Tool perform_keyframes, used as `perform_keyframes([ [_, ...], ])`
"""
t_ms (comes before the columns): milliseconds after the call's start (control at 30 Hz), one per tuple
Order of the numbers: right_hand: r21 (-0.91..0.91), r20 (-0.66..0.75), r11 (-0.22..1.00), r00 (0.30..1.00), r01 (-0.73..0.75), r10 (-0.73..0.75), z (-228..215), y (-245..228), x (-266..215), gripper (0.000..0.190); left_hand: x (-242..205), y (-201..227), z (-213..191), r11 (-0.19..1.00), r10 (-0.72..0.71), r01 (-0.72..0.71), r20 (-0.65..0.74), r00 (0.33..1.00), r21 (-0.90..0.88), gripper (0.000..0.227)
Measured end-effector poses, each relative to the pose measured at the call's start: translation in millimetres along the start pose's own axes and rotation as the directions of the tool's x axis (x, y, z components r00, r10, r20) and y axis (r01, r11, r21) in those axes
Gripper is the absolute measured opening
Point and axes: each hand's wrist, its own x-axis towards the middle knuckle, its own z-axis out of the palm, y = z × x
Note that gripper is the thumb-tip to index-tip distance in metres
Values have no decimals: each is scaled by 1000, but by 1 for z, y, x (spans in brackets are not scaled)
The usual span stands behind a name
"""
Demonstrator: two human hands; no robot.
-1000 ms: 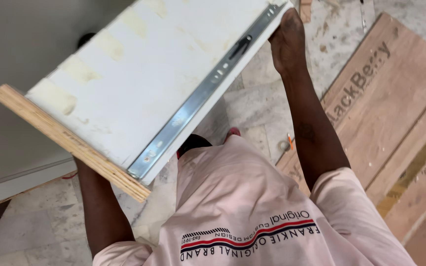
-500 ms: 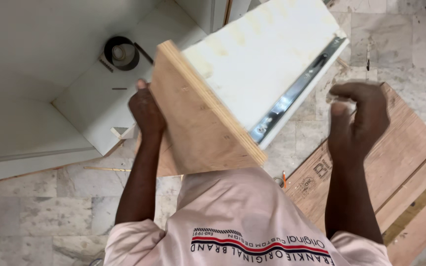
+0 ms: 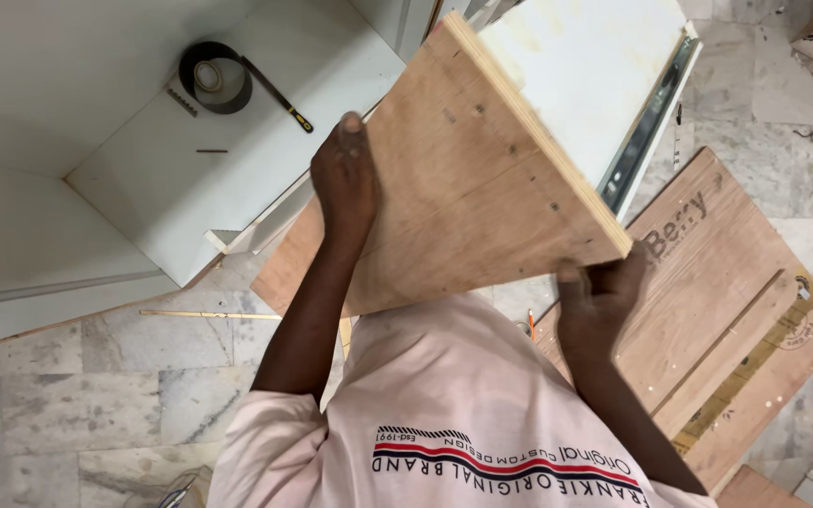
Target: The person organizes various hand tools on a workbench, then picks up and positions a wooden drawer front against a cabinet frame. They use a tape measure to check dimensions on the wooden piece and the cabinet structure.
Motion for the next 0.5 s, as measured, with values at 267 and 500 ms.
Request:
perform_keyframes([
  [267,-436,203,892,979,122,-35,29,-6,-10,34,17,-22,-5,981,165,-128,291,942,-143,65],
  [500,-413,190,906,982,98,-19,22,-5,-19,33,18,-225,-67,981,-54,162,640,767,-110,66],
])
